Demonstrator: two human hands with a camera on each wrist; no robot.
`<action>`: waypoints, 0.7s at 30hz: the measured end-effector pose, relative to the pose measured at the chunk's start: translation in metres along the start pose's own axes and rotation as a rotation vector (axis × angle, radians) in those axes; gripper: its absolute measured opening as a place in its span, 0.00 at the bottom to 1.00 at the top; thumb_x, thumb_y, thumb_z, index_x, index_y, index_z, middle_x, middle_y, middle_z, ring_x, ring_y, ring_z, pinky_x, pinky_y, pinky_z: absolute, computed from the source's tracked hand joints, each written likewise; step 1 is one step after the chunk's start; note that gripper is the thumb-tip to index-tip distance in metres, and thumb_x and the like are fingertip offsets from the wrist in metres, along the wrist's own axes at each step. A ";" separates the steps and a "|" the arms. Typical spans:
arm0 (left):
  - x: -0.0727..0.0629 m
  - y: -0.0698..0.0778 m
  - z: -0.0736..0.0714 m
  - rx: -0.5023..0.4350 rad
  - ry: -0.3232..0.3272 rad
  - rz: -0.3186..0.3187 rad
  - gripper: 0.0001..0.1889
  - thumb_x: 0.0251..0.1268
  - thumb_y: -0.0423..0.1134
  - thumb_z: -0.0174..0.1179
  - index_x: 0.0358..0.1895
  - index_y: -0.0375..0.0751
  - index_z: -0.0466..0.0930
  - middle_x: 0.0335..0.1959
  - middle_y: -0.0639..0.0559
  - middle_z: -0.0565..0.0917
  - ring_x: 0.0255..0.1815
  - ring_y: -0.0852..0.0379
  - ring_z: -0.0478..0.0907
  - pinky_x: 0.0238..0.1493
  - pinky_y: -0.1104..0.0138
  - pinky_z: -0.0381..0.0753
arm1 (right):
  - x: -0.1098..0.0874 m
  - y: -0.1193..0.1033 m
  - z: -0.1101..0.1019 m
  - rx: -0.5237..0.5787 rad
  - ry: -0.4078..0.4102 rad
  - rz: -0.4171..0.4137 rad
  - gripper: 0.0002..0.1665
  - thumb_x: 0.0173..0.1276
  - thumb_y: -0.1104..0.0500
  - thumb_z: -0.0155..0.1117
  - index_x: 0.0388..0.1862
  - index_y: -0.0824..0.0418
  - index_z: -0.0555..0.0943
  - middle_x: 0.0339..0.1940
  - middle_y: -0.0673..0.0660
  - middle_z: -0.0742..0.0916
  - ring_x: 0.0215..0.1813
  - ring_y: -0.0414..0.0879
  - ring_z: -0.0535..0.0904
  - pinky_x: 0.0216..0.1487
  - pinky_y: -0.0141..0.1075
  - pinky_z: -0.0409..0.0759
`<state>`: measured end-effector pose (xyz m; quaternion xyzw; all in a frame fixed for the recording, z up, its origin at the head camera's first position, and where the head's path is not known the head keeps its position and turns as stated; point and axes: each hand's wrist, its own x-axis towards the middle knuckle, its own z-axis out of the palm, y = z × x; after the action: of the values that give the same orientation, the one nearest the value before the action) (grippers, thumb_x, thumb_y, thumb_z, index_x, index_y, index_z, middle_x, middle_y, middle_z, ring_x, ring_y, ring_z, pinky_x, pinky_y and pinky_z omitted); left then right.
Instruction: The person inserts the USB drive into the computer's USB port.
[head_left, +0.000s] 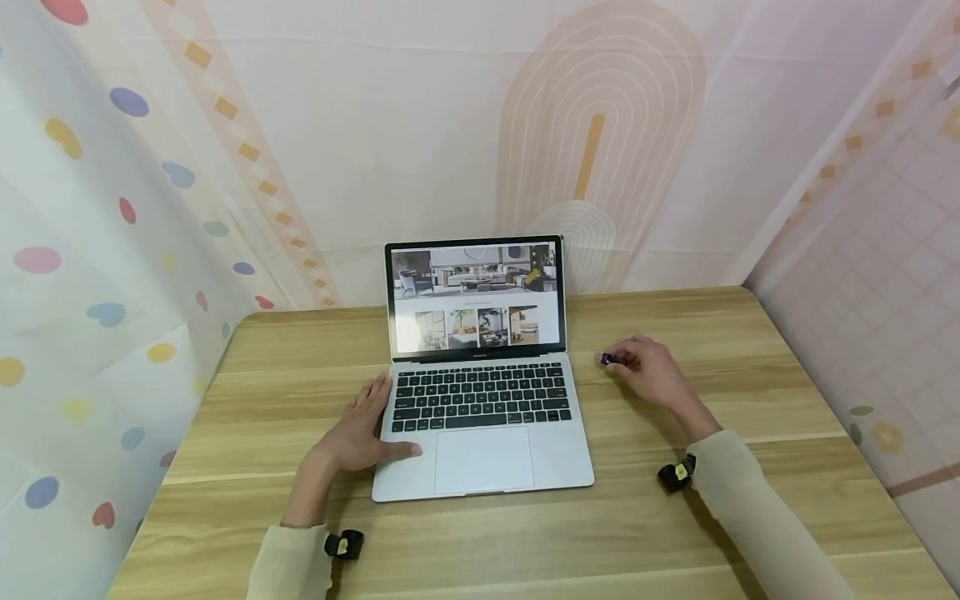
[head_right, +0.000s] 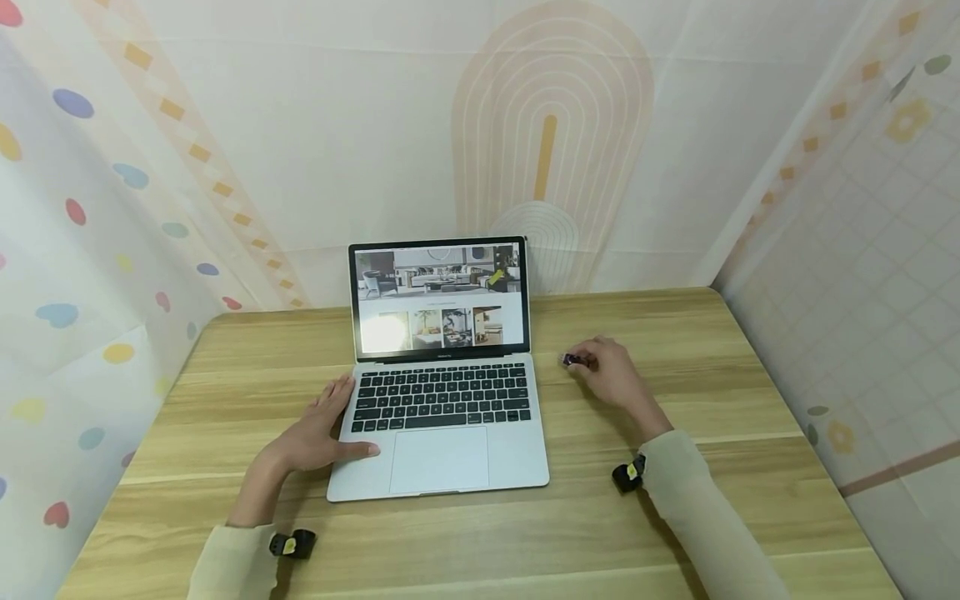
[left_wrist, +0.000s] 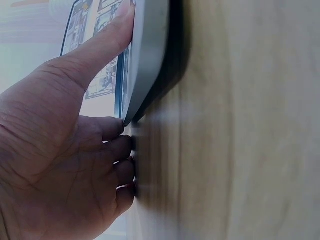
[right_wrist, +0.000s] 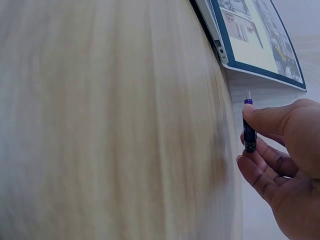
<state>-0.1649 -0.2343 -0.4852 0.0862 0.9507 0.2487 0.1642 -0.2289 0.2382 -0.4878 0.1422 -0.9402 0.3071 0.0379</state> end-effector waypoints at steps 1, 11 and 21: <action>0.000 0.000 0.000 0.000 0.000 0.000 0.70 0.50 0.67 0.74 0.83 0.33 0.37 0.85 0.35 0.40 0.86 0.32 0.33 0.84 0.38 0.38 | 0.000 -0.001 0.000 0.002 -0.004 0.002 0.13 0.70 0.62 0.70 0.51 0.64 0.87 0.45 0.62 0.87 0.45 0.54 0.83 0.49 0.48 0.85; 0.000 -0.001 0.000 0.006 0.005 0.010 0.70 0.50 0.67 0.74 0.83 0.33 0.37 0.85 0.34 0.40 0.85 0.32 0.33 0.84 0.38 0.39 | 0.000 -0.007 0.005 0.006 -0.035 0.010 0.13 0.70 0.62 0.70 0.51 0.64 0.87 0.44 0.62 0.87 0.44 0.52 0.83 0.48 0.46 0.86; 0.000 -0.001 0.000 0.006 0.009 0.013 0.70 0.51 0.67 0.74 0.83 0.33 0.37 0.85 0.34 0.40 0.85 0.32 0.33 0.84 0.38 0.38 | 0.000 -0.011 0.010 0.017 -0.065 -0.003 0.12 0.70 0.61 0.70 0.50 0.62 0.88 0.43 0.59 0.87 0.42 0.48 0.82 0.44 0.38 0.82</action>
<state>-0.1653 -0.2353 -0.4862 0.0920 0.9515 0.2473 0.1581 -0.2258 0.2237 -0.4889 0.1537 -0.9381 0.3103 0.0066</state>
